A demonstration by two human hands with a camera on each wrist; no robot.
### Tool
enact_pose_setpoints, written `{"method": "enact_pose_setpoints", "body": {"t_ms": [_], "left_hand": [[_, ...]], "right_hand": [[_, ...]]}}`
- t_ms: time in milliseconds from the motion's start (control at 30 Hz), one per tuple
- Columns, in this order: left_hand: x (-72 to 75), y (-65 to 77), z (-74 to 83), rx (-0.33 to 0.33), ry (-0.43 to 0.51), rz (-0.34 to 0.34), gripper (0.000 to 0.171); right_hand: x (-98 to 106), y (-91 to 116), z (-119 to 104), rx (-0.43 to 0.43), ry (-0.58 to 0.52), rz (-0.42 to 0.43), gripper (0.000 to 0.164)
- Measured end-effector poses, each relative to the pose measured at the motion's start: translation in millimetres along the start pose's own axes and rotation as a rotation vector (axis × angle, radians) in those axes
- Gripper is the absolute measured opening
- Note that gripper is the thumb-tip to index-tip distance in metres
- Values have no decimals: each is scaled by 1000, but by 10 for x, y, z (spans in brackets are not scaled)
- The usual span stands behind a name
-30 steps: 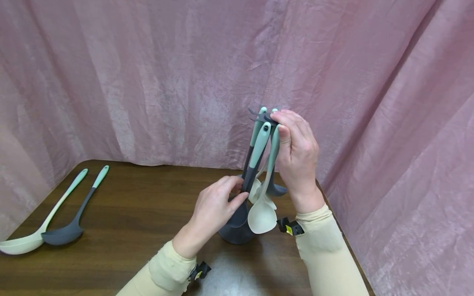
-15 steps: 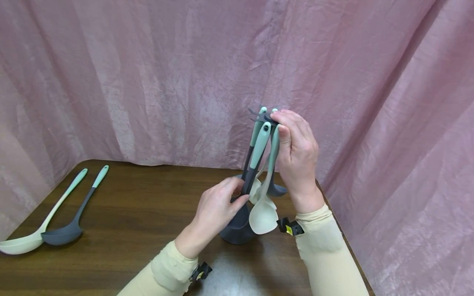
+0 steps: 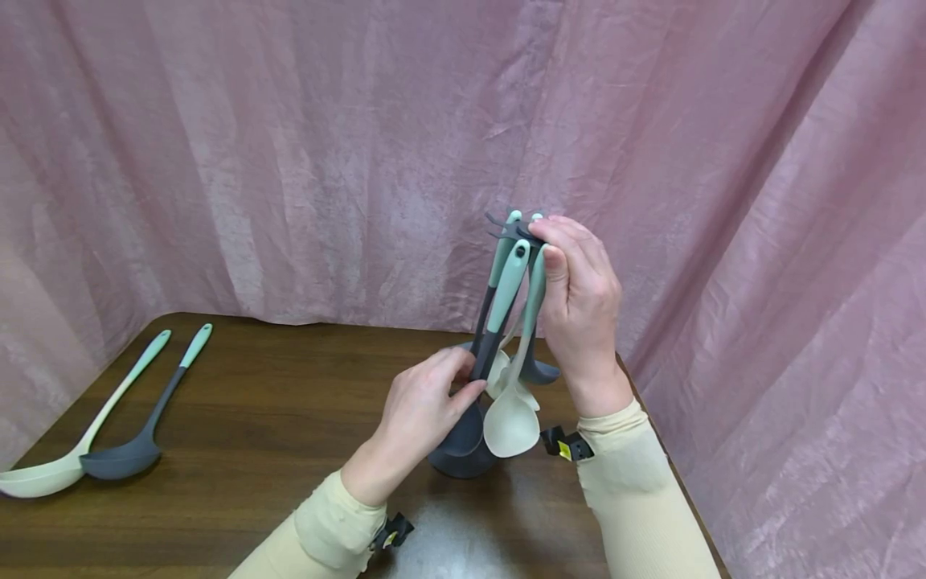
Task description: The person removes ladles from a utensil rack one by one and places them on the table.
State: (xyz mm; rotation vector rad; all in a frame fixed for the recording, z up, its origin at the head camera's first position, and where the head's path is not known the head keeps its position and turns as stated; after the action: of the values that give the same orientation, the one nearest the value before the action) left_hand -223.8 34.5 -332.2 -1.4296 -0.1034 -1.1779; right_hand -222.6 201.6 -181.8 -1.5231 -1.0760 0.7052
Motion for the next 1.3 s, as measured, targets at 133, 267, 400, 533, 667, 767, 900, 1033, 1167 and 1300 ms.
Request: {"method": "enact_pose_setpoints", "body": {"t_ms": [133, 267, 400, 533, 667, 767, 900, 1033, 1167, 1300], "left_hand": [[7, 5, 1, -6, 7, 8, 25], [17, 12, 1, -11, 11, 13, 23], [26, 15, 2, -11, 8, 10, 23], [39, 15, 3, -10, 12, 7, 23], [45, 17, 2, -7, 11, 1, 22], [47, 16, 1, -6, 8, -5, 21], [55, 11, 2, -5, 6, -7, 21], [72, 9, 2, -7, 2, -7, 21], [96, 6, 1, -8, 2, -6, 21], [115, 2, 6, -9, 5, -9, 21]], "right_hand": [[5, 10, 17, -2, 9, -4, 65], [5, 15, 16, 0, 8, -3, 64], [3, 17, 9, 0, 6, -1, 63], [2, 19, 0, -1, 8, -1, 63], [0, 20, -8, 0, 5, 0, 62], [-1, 21, -10, 0, 2, -2, 61], [-2, 19, -6, -2, -1, -5, 61], [-1, 18, 2, -4, -1, -3, 62], [1, 17, 9, -3, -2, -2, 62], [3, 15, 11, -2, -2, -1, 62]]}}
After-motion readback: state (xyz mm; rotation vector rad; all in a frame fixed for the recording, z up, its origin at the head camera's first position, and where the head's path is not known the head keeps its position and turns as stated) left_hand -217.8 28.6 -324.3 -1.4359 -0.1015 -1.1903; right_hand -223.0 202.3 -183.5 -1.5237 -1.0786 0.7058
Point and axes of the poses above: each hand's wrist, its own y-axis away from the middle knuckle, its own x-axis out of the back of the hand, z = x × y, the point moved 6 cm from there along -y, towards the middle knuckle, and after that the axes turned 15 degrees about -y, right-handed, at the moved point
